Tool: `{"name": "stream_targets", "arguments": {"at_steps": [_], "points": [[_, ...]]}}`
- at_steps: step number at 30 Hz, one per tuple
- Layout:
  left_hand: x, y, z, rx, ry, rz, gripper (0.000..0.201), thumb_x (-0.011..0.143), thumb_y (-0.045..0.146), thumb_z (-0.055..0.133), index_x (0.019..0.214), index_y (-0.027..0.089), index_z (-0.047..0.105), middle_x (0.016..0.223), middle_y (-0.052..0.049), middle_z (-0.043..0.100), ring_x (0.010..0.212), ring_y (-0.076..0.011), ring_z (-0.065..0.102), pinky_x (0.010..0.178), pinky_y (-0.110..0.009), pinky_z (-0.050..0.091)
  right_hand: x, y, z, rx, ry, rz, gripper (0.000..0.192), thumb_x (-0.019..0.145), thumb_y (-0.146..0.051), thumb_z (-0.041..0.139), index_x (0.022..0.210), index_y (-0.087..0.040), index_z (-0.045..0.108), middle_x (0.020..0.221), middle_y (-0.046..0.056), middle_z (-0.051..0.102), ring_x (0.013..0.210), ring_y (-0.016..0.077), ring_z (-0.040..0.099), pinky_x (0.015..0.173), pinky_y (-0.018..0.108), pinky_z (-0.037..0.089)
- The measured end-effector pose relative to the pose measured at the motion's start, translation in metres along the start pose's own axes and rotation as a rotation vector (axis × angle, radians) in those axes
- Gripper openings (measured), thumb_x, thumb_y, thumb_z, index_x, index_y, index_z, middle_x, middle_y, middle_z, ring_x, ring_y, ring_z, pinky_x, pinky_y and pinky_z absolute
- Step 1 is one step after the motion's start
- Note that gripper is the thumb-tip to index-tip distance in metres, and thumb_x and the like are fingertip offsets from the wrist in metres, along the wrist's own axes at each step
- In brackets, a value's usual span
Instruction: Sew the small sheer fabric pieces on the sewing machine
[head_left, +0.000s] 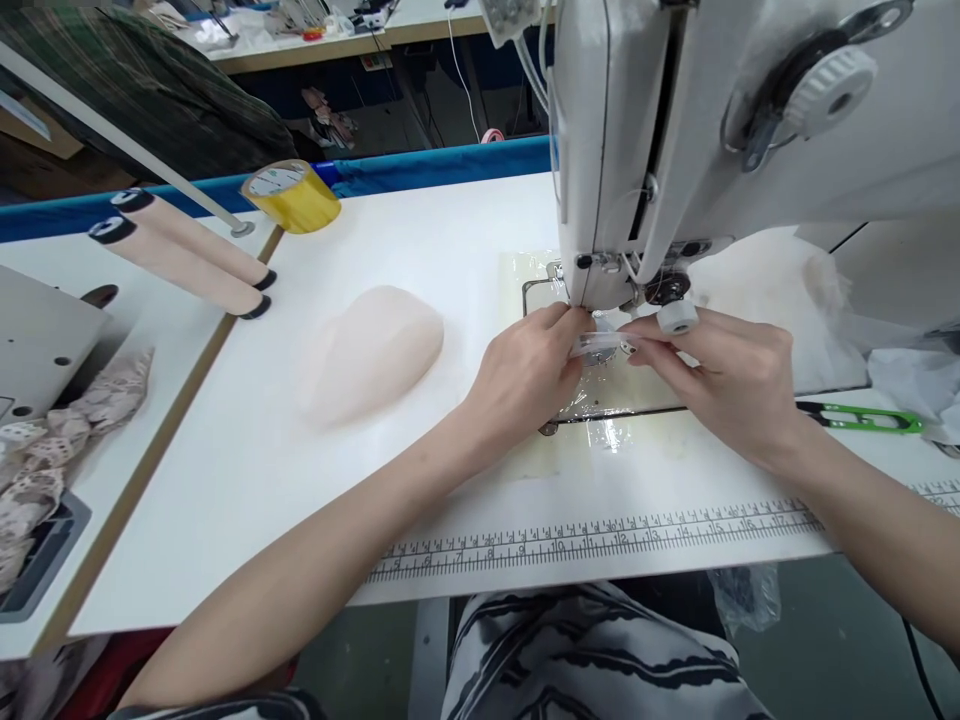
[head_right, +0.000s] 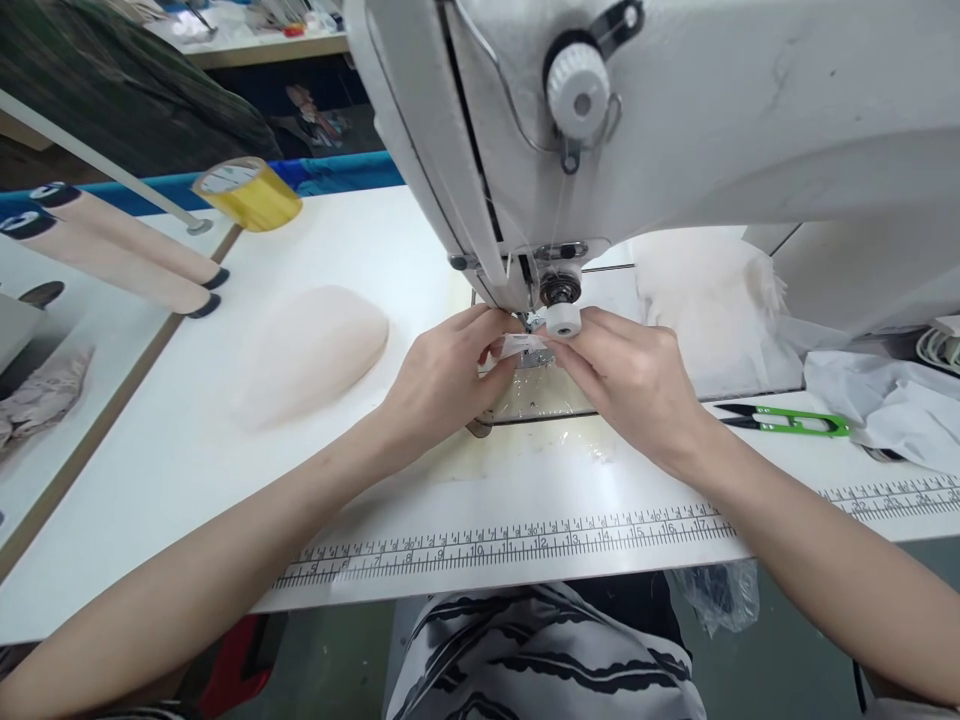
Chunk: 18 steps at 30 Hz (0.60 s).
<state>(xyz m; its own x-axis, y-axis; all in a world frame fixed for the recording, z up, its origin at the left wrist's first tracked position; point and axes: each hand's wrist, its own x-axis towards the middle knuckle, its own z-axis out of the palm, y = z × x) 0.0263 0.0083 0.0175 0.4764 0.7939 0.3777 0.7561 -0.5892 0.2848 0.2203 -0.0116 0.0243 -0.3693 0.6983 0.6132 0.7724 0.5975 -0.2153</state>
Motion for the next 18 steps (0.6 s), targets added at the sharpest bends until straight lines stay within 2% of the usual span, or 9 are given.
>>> {"name": "stream_targets", "arguments": {"at_steps": [5, 12, 14, 18], "points": [[-0.01, -0.001, -0.004, -0.112, 0.088, 0.034, 0.018, 0.083, 0.013, 0.049, 0.101, 0.016, 0.046, 0.085, -0.003, 0.061, 0.072, -0.0137, 0.058, 0.057, -0.024, 0.044, 0.0, 0.003, 0.0, 0.046, 0.012, 0.048, 0.019, 0.093, -0.027, 0.051, 0.082, -0.022, 0.066, 0.071, 0.003, 0.069, 0.059, 0.0168, 0.062, 0.047, 0.03, 0.044], [-0.014, -0.007, -0.001, -0.153, 0.147, 0.051, 0.016, 0.083, 0.012, 0.052, 0.098, 0.018, 0.047, 0.082, 0.0, 0.061, 0.068, -0.0113, 0.058, 0.058, -0.023, 0.045, 0.001, 0.002, 0.001, 0.119, 0.025, 0.044, 0.011, 0.089, -0.023, 0.056, 0.082, -0.023, 0.065, 0.072, 0.002, 0.068, 0.063, 0.0185, 0.064, 0.048, 0.03, 0.046], [-0.014, -0.008, 0.0, -0.177, 0.176, 0.064, 0.014, 0.084, 0.012, 0.051, 0.095, 0.018, 0.048, 0.081, 0.001, 0.06, 0.069, -0.011, 0.058, 0.058, -0.022, 0.045, 0.002, 0.002, 0.001, 0.145, -0.008, 0.056, 0.005, 0.085, -0.024, 0.061, 0.086, -0.023, 0.065, 0.075, 0.002, 0.068, 0.065, 0.0188, 0.064, 0.051, 0.03, 0.048], [-0.016, -0.008, -0.001, -0.228, 0.222, 0.079, 0.01, 0.085, 0.012, 0.05, 0.091, 0.019, 0.046, 0.08, 0.002, 0.06, 0.071, -0.0105, 0.061, 0.06, -0.022, 0.047, 0.003, 0.003, 0.002, 0.111, -0.128, 0.057, 0.017, 0.081, -0.026, 0.065, 0.098, -0.023, 0.067, 0.076, 0.001, 0.067, 0.064, 0.0176, 0.062, 0.053, 0.03, 0.048]]}}
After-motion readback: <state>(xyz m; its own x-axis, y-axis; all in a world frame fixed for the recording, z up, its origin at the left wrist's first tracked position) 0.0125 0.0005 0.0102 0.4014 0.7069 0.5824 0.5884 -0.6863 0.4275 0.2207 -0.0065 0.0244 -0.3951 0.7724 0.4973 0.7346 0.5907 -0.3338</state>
